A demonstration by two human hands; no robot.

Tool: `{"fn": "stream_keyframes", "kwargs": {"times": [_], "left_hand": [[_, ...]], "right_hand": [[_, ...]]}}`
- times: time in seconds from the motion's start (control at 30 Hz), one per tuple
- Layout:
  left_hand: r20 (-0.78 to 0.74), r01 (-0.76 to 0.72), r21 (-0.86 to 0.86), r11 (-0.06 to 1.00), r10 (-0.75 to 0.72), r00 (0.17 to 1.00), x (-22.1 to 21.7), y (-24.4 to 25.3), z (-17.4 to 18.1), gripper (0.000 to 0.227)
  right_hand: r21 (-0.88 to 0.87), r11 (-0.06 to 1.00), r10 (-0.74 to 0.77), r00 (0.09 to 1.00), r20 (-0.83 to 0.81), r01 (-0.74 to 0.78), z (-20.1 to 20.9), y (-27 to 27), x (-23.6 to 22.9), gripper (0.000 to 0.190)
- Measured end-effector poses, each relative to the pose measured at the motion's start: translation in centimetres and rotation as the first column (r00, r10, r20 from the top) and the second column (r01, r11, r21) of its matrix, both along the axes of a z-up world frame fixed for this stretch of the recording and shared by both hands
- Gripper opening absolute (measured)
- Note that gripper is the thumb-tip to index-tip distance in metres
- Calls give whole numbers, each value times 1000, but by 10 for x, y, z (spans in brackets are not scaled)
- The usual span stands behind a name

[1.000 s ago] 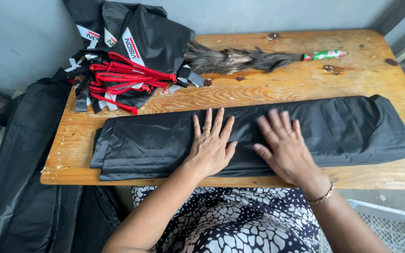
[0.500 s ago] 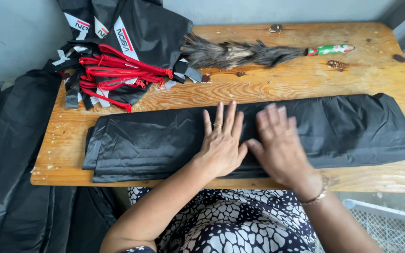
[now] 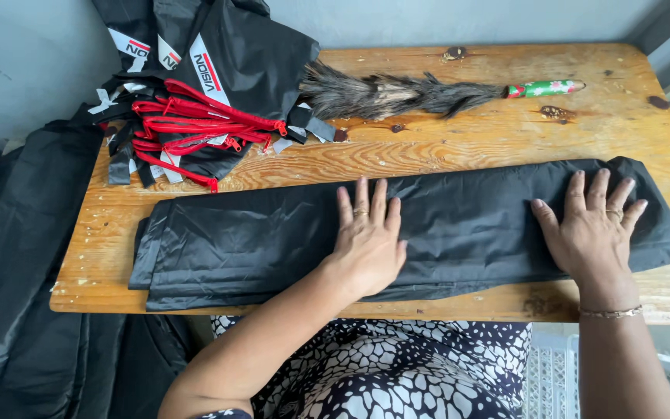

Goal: The person uses a feather duster to wipe a black fabric item on a wooden table. They then fold the fabric neatly into a compact rectangular shape.

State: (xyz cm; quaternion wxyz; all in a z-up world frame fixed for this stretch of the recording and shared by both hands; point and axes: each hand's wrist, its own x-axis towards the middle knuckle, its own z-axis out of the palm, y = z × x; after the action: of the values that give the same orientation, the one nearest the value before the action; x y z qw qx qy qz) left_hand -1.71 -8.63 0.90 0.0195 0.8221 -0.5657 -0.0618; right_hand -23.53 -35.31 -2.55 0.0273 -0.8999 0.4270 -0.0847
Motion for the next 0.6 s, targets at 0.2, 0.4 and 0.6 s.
{"fn": "stream_keyframes", "kwargs": {"times": [0.2,0.4,0.6], "left_hand": [[-122,276,-255,927,-314,942,-44,-48,-17,87],[57,319,-179,931,-314,948,-32,-42,-28,86],[-34,284,-11,959,-284,958,-21,-20,-14,79]], "right_hand": [[-85,934,358,919,165,-348,14,83,35,68],[-10,957,289,957,-9,-289,-2,31,17,76],[138,987,-83,996,40,77,32,6,-16,85]]}}
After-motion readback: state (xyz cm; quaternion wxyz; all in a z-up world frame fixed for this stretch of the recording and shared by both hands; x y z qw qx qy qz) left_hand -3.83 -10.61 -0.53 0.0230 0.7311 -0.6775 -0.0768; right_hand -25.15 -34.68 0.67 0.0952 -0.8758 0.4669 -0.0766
